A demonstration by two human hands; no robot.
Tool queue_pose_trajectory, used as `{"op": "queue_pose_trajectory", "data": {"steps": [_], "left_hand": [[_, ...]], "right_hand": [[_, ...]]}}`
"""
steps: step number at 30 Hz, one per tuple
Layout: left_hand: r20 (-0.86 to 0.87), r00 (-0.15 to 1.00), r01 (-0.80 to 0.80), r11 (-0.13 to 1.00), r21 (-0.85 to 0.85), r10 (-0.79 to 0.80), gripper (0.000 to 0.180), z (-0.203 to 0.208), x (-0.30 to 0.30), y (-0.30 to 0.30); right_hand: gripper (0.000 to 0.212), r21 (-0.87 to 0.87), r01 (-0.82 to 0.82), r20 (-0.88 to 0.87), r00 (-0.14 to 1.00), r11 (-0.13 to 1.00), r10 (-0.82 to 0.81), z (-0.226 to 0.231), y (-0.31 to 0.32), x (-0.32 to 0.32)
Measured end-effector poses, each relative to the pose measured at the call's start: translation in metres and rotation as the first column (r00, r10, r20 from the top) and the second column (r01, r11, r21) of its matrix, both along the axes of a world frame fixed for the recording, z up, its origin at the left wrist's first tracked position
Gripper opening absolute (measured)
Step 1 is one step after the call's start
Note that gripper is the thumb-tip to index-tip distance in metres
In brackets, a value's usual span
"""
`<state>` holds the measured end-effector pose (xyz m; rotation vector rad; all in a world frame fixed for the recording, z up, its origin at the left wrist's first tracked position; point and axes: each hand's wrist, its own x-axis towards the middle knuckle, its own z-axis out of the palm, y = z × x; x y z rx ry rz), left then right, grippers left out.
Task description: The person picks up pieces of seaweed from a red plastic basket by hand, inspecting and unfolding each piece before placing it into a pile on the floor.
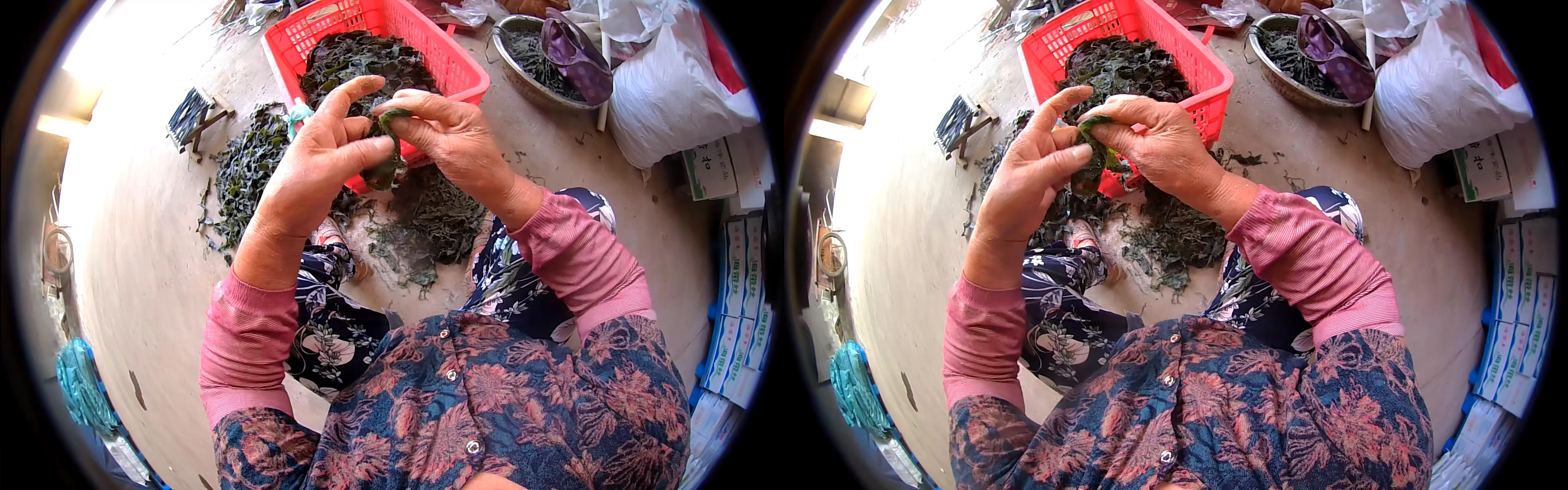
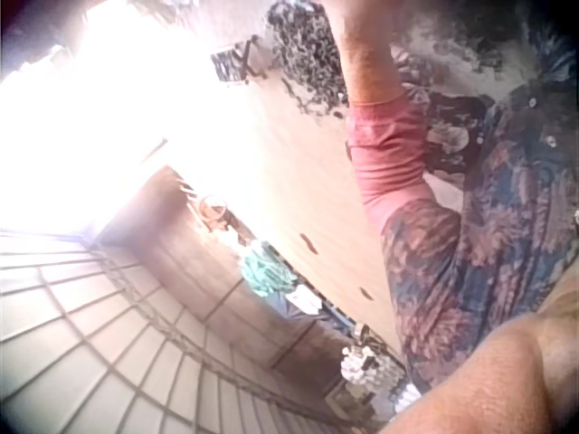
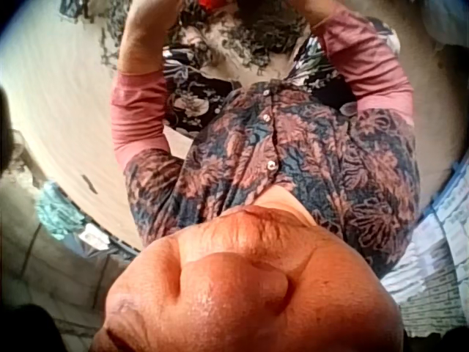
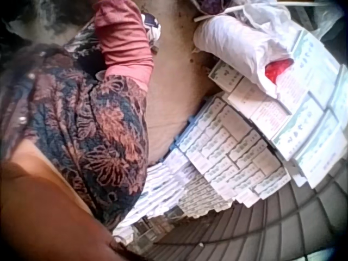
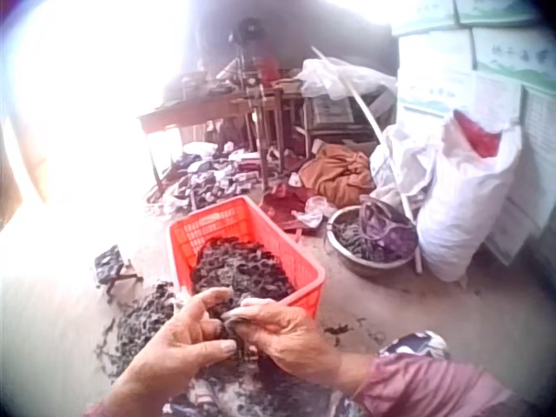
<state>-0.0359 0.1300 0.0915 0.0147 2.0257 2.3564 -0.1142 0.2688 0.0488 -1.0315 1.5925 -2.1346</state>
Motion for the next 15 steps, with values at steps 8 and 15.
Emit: {"op": "queue_pose_trajectory", "data": {"steps": [8, 15], "left_hand": [[-0.078, 0.997, -0.022, 0.935, -0.353, -0.006, 0.072, -0.007, -0.001, -0.001], [-0.572, 0.808, -0.533, 0.591, -0.605, 0.143, 0.06, -0.02, -0.002, -0.005]], "right_hand": [[0.017, 0.113, -0.166, 0.24, 0.961, 0.98, 0.136, -0.008, -0.003, -0.003], [0.016, -0.044, -0.246, 0.378, 0.893, 0.968, 0.244, -0.007, -0.008, -0.005]]}}
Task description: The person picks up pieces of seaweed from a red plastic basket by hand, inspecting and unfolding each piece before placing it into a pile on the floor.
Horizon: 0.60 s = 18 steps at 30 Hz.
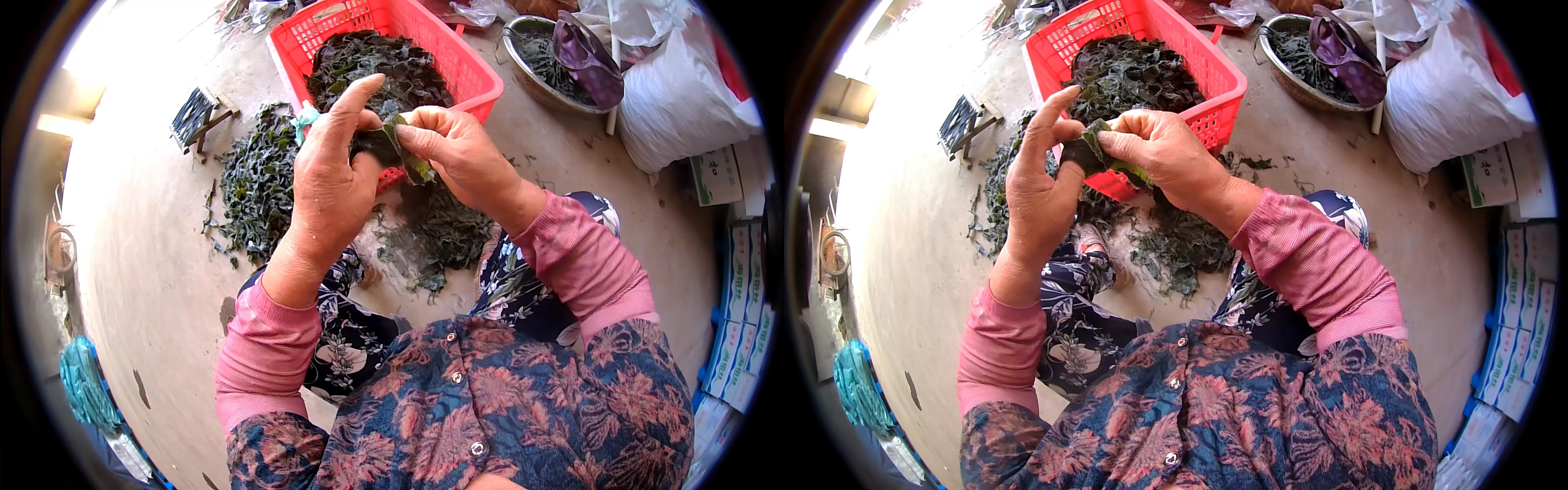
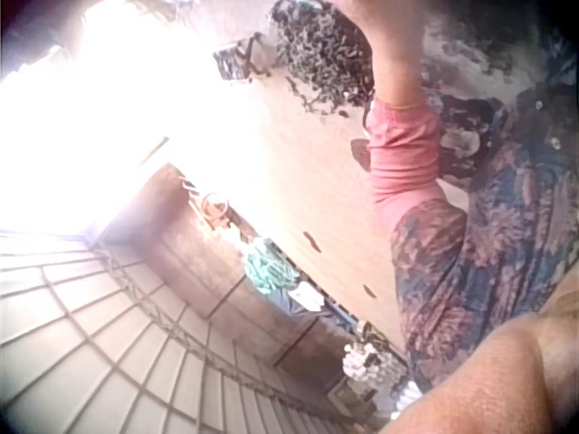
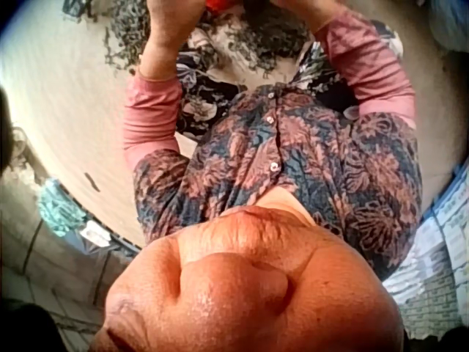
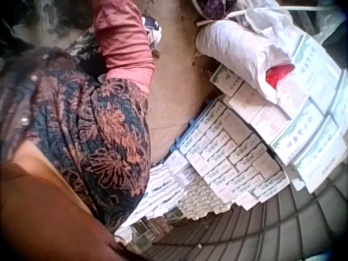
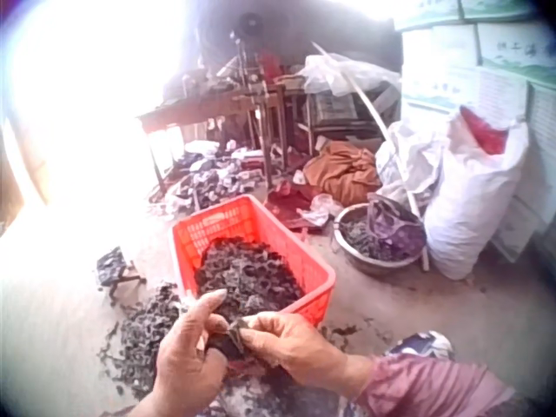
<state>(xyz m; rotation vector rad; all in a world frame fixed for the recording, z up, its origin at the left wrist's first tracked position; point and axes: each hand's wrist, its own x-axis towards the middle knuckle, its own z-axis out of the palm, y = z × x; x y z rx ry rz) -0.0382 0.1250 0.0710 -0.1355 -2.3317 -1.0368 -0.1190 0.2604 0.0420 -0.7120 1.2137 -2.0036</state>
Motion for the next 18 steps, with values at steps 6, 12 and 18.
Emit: {"op": "queue_pose_trajectory", "data": {"steps": [6, 12, 18], "left_hand": [[0.124, 0.928, -0.367, 0.922, 0.126, 0.352, 0.025, 0.003, 0.006, 0.007], [0.406, 0.889, -0.23, 0.56, 0.796, -0.211, 0.017, -0.004, 0.014, -0.006], [0.179, 0.916, -0.093, 0.245, 0.965, -0.358, 0.019, -0.008, 0.017, 0.002]], "right_hand": [[0.014, -0.023, -0.027, -0.087, 0.996, 0.999, 0.024, 0.004, -0.004, 0.002], [0.015, -0.019, -0.045, -0.191, 0.981, 0.999, 0.041, 0.02, 0.002, 0.007], [0.019, 0.011, 0.071, -0.332, 0.941, 0.997, -0.064, 0.009, 0.001, 0.006]]}}
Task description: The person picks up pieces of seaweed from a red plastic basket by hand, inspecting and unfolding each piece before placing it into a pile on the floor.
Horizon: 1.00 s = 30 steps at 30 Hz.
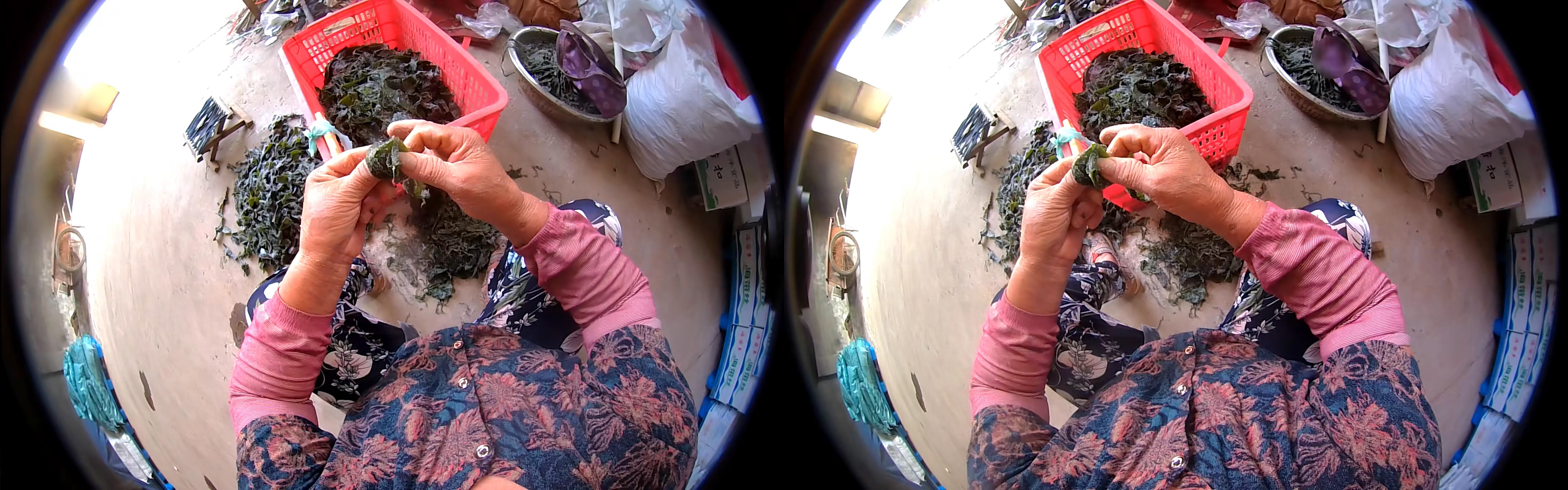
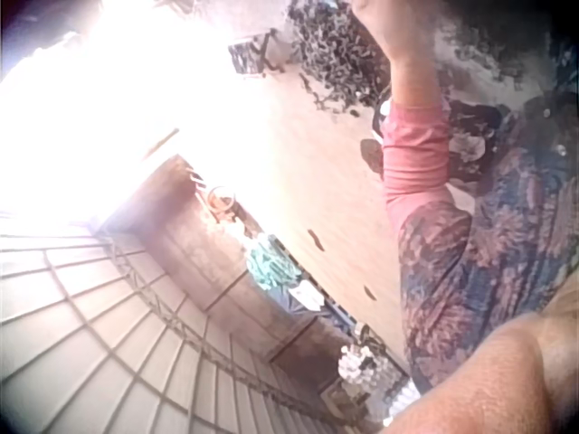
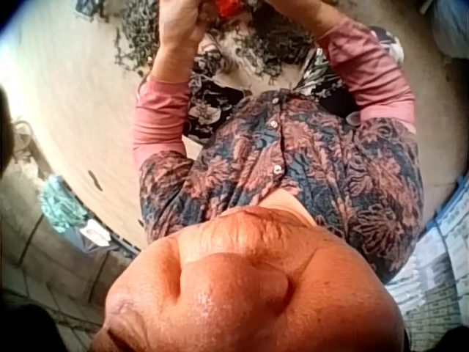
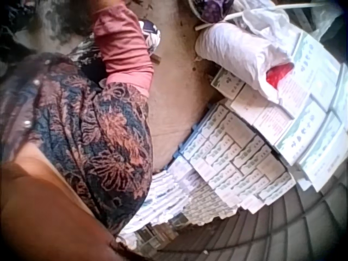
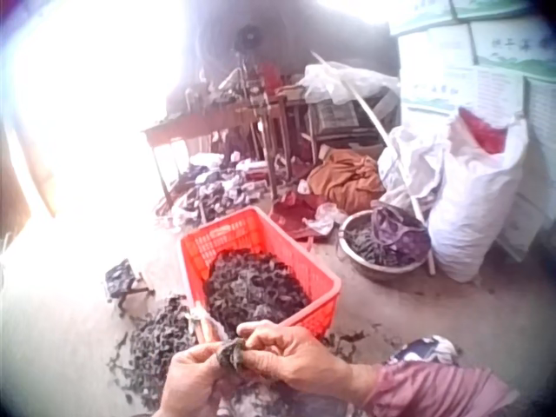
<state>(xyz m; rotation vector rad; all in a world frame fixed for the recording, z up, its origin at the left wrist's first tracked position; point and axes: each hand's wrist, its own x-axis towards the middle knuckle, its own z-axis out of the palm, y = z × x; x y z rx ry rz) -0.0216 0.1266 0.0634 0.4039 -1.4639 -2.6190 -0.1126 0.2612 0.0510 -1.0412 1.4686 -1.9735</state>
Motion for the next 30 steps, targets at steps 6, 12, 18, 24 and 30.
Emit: {"op": "queue_pose_trajectory", "data": {"steps": [6, 12, 18, 24, 30], "left_hand": [[-0.088, 0.996, -0.017, 0.998, -0.06, 0.011, 0.03, -0.001, 0.0, 0.009], [-0.137, 0.99, -0.068, 0.984, -0.167, 0.045, 0.037, -0.005, 0.0, 0.014], [-0.1, 0.993, -0.083, 0.96, -0.269, 0.058, 0.04, -0.007, 0.0, 0.018], [-0.027, 0.994, -0.112, 0.93, -0.349, 0.11, 0.037, -0.004, -0.002, 0.018], [0.042, 0.991, -0.115, 0.96, -0.256, 0.13, 0.022, -0.006, -0.002, 0.014]], "right_hand": [[0.017, -0.049, -0.048, 0.23, 0.971, 0.998, 0.058, 0.0, 0.001, 0.003], [0.013, -0.14, -0.119, 0.514, 0.839, 0.983, 0.175, -0.003, 0.0, 0.001], [0.011, -0.042, -0.163, 0.568, 0.808, 0.986, 0.158, -0.007, -0.003, -0.001], [0.015, 0.137, -0.109, 0.509, 0.861, 0.985, 0.025, -0.02, -0.006, -0.009], [0.021, 0.206, -0.114, 0.407, 0.913, 0.972, 0.021, -0.01, -0.004, -0.003]]}}
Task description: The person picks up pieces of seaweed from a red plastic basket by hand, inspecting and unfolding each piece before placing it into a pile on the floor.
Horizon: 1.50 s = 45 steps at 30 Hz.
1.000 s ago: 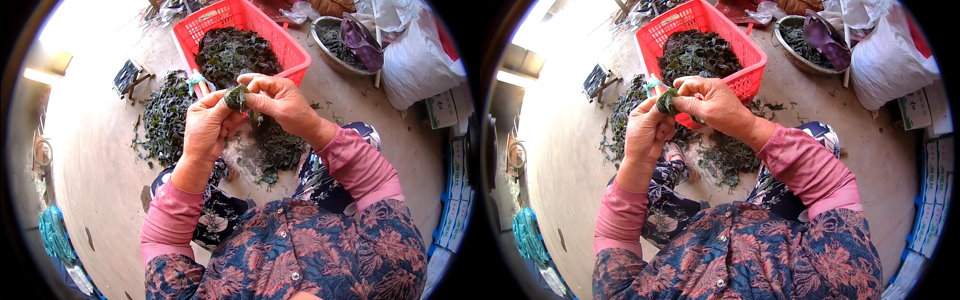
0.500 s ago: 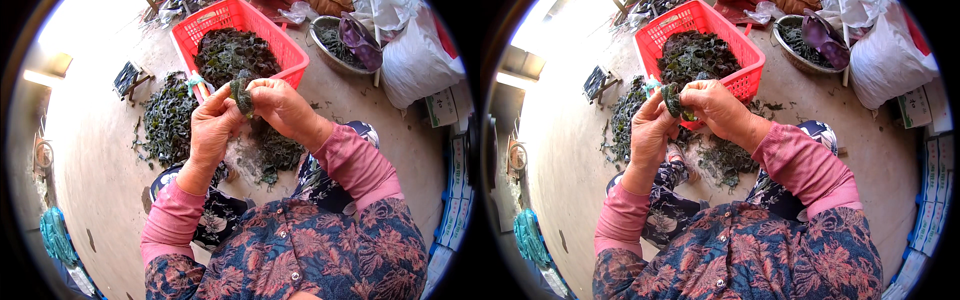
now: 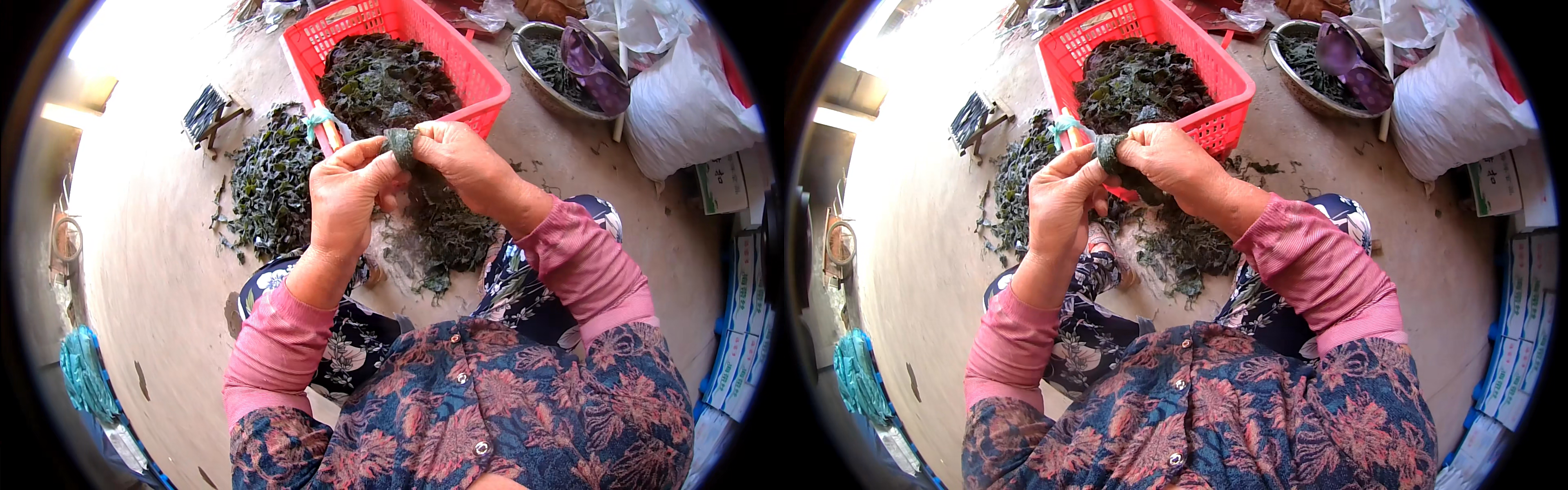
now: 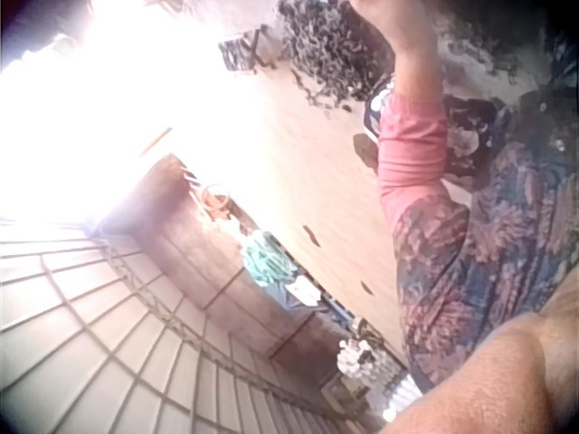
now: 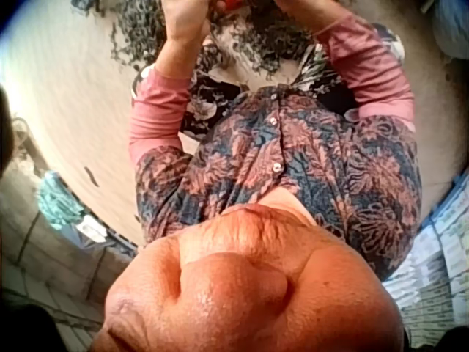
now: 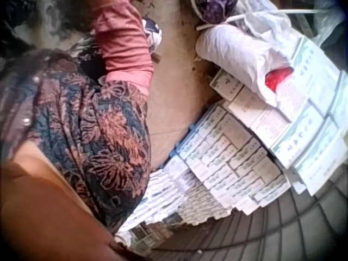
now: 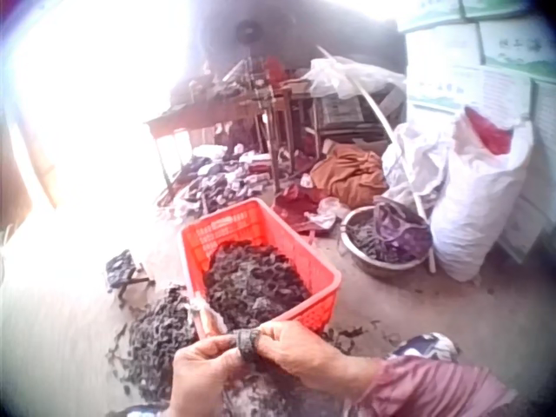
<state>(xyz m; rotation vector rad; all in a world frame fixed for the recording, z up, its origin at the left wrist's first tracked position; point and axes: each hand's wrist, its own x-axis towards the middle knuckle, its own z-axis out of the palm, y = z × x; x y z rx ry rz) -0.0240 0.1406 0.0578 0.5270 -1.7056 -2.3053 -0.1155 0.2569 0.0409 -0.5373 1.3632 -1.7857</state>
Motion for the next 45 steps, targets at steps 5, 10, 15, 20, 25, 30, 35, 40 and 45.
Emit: {"op": "queue_pose_trajectory", "data": {"steps": [5, 10, 15, 20, 25, 30, 35, 40, 45], "left_hand": [[-0.001, 1.0, 0.025, 0.999, 0.025, -0.025, 0.013, 0.0, 0.002, -0.009], [0.046, 0.998, 0.03, 0.999, 0.033, -0.032, 0.014, 0.005, 0.007, -0.032], [0.091, 0.992, -0.081, 0.995, -0.053, 0.086, 0.013, 0.006, 0.015, -0.058], [0.14, 0.975, -0.151, 0.974, -0.171, 0.175, 0.011, -0.005, 0.027, -0.081], [0.229, 0.951, -0.128, 0.936, -0.327, 0.21, 0.012, -0.023, 0.031, -0.097], [0.263, 0.881, -0.126, 0.732, -0.669, 0.393, 0.013, -0.043, 0.026, -0.115], [0.255, 0.876, 0.086, 0.389, -0.917, 0.409, 0.012, -0.072, 0.023, -0.129], [0.371, 0.848, 0.353, 0.119, -0.928, 0.378, 0.011, -0.088, 0.022, -0.125], [0.46, 0.734, 0.518, 0.025, -0.855, 0.5, 0.011, -0.099, 0.036, -0.135]], "right_hand": [[0.021, -0.12, -0.057, 0.094, 0.993, 0.991, 0.069, -0.002, 0.001, 0.001], [0.016, -0.019, -0.099, 0.013, 0.995, 0.995, 0.1, -0.005, 0.006, -0.011], [0.011, 0.031, 0.028, -0.299, 0.954, 0.999, -0.017, -0.008, 0.01, -0.024], [0.01, 0.119, 0.06, -0.452, 0.892, 0.991, 0.0, -0.027, 0.007, -0.034], [0.011, 0.173, 0.166, -0.722, 0.692, 0.971, 0.01, -0.041, -0.014, -0.025], [0.01, 0.161, 0.166, -0.898, 0.433, 0.973, 0.075, -0.049, -0.041, -0.01], [0.009, 0.27, 0.204, -0.936, 0.286, 0.941, 0.207, -0.073, -0.063, -0.008], [0.012, 0.358, 0.145, -0.925, 0.19, 0.922, 0.329, -0.086, -0.065, 0.0], [0.015, 0.619, -0.008, -0.717, 0.403, 0.785, 0.569, -0.084, -0.043, -0.007]]}}
